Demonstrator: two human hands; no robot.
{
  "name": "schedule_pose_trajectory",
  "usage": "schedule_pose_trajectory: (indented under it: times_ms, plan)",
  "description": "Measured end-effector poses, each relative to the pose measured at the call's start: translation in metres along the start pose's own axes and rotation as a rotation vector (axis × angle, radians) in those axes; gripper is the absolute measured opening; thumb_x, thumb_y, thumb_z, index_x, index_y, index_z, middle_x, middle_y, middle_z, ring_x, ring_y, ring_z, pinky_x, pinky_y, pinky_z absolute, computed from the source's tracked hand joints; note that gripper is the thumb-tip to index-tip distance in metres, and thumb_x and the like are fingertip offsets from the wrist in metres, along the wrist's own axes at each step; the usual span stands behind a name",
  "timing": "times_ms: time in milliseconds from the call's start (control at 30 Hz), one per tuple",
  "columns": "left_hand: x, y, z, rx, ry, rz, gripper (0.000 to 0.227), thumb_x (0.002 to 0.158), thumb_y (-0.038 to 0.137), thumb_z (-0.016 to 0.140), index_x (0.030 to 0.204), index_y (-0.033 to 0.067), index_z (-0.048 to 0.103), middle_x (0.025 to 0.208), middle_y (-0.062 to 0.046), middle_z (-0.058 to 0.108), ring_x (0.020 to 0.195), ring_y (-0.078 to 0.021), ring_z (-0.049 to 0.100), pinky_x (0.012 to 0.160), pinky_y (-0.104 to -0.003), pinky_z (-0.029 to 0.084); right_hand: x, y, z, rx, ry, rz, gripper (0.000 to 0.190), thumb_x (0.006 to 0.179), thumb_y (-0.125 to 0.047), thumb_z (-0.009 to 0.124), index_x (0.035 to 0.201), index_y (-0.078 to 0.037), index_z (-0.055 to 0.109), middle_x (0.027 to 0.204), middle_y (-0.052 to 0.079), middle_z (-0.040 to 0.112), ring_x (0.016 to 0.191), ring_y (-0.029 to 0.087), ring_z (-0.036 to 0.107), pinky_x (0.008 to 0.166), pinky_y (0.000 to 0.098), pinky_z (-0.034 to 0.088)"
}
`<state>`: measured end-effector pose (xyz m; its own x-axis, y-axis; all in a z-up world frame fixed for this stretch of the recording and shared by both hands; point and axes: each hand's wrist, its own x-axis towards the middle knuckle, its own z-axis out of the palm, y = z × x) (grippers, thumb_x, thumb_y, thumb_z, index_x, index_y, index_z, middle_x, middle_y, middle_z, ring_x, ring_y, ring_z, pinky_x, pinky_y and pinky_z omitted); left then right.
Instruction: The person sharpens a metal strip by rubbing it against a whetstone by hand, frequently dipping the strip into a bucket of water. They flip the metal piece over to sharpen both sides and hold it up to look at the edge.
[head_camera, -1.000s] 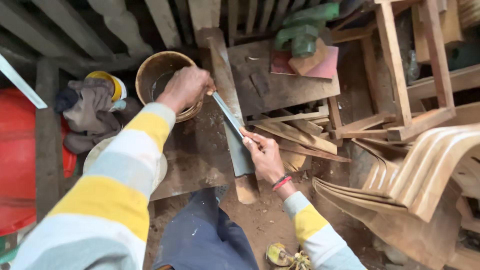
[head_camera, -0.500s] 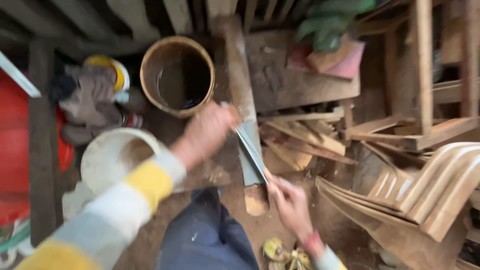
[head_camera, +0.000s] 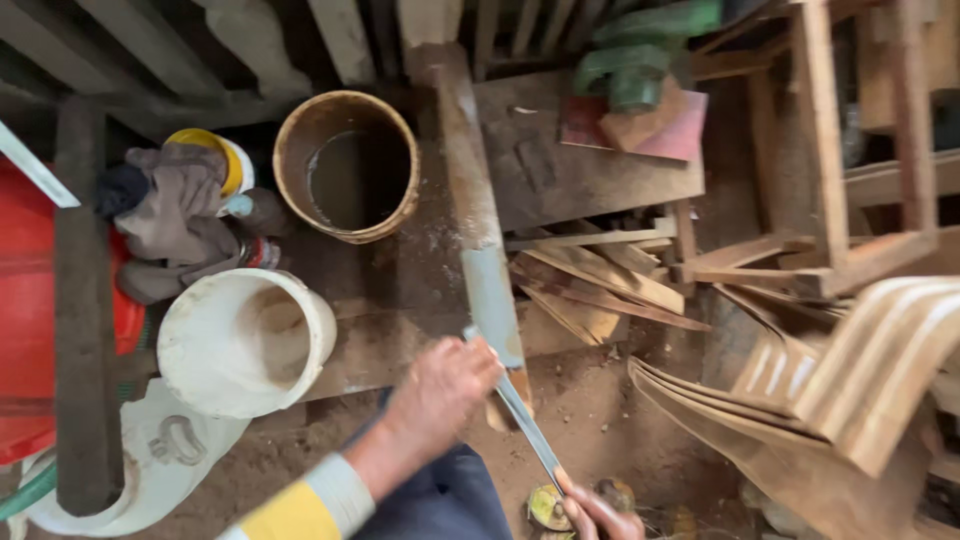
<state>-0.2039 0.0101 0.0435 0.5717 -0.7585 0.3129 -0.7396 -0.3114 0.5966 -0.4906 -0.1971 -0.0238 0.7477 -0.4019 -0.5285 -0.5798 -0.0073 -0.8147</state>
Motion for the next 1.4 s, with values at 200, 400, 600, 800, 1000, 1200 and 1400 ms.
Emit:
schedule_pose_trajectory:
  times_ms: [200,400,600,800,1000,1200,1400]
  plan:
    - [0.033,-0.115,0.004,-0.049,0.174,0.019,0.01,0.089,0.005,0.064,0.096,0.0087,0.07,0.098,-0.01,0.068,0.088,-0.0333,0.062,0.078,-0.043,0.05,0.089,-0.076,0.033,-0.326,-0.093,-0.176,0.032,0.097,-0.013,0.064,0.126,-0.003,0.073,0.094,0.009,0.081,0.083,0.012,0.069,0.077,0.0257,0.057]
    - [0.111,-0.197,-0.03,0.159,-0.207,-0.186,0.016,0.083,0.01,0.071,0.093,0.0166,0.081,0.091,-0.011,0.073,0.089,-0.033,0.07,0.081,-0.046,0.056,0.173,-0.188,0.091,-0.237,-0.133,-0.184,0.039,0.099,-0.019,0.063,0.135,-0.008,0.072,0.085,0.002,0.067,0.077,0.012,0.051,0.069,0.0307,0.044]
    - [0.049,-0.103,-0.008,0.11,-0.161,-0.065,0.012,0.082,0.007,0.065,0.085,0.0124,0.076,0.087,-0.011,0.069,0.085,-0.0315,0.065,0.075,-0.045,0.054,0.079,-0.089,0.037,-0.36,-0.102,-0.195,0.025,0.105,-0.017,0.059,0.115,-0.001,0.075,0.079,0.015,0.06,0.072,0.015,0.055,0.065,0.0315,0.048]
    - [0.007,-0.027,0.001,0.057,-0.131,-0.124,0.022,0.078,-0.002,0.058,0.093,0.0079,0.071,0.098,-0.01,0.067,0.092,-0.0271,0.063,0.078,-0.04,0.054,0.009,-0.02,0.01,-0.436,0.016,0.083,0.03,0.097,-0.013,0.069,0.124,-0.008,0.081,0.076,0.011,0.072,0.066,0.017,0.063,0.063,0.0314,0.058]
    - [0.089,-0.162,-0.016,0.065,-0.012,-0.127,0.018,0.08,0.002,0.063,0.086,0.0126,0.077,0.088,-0.012,0.073,0.09,-0.034,0.069,0.08,-0.047,0.056,0.155,-0.145,0.071,-0.215,-0.123,-0.254,0.036,0.098,-0.018,0.062,0.13,-0.003,0.069,0.101,-0.001,0.078,0.087,0.005,0.063,0.078,0.0243,0.053]
    - [0.131,-0.148,-0.076,0.161,-0.089,-0.215,0.011,0.089,0.011,0.068,0.095,0.0101,0.078,0.099,-0.014,0.076,0.09,-0.0345,0.071,0.081,-0.044,0.057,0.159,-0.203,0.077,-0.096,-0.093,-0.228,0.037,0.1,-0.016,0.067,0.136,-0.007,0.071,0.089,-0.01,0.062,0.075,0.006,0.046,0.066,0.024,0.039]
    - [0.092,-0.067,-0.054,-0.793,0.431,-0.706,0.027,0.095,0.018,0.074,0.115,0.0004,0.07,0.098,-0.005,0.077,0.086,-0.0149,0.073,0.074,-0.03,0.06,0.093,-0.235,0.05,-0.281,0.033,-0.525,0.037,0.103,-0.012,0.069,0.141,-0.01,0.069,0.1,0.002,0.068,0.082,0.0,0.048,0.068,0.022,0.043]
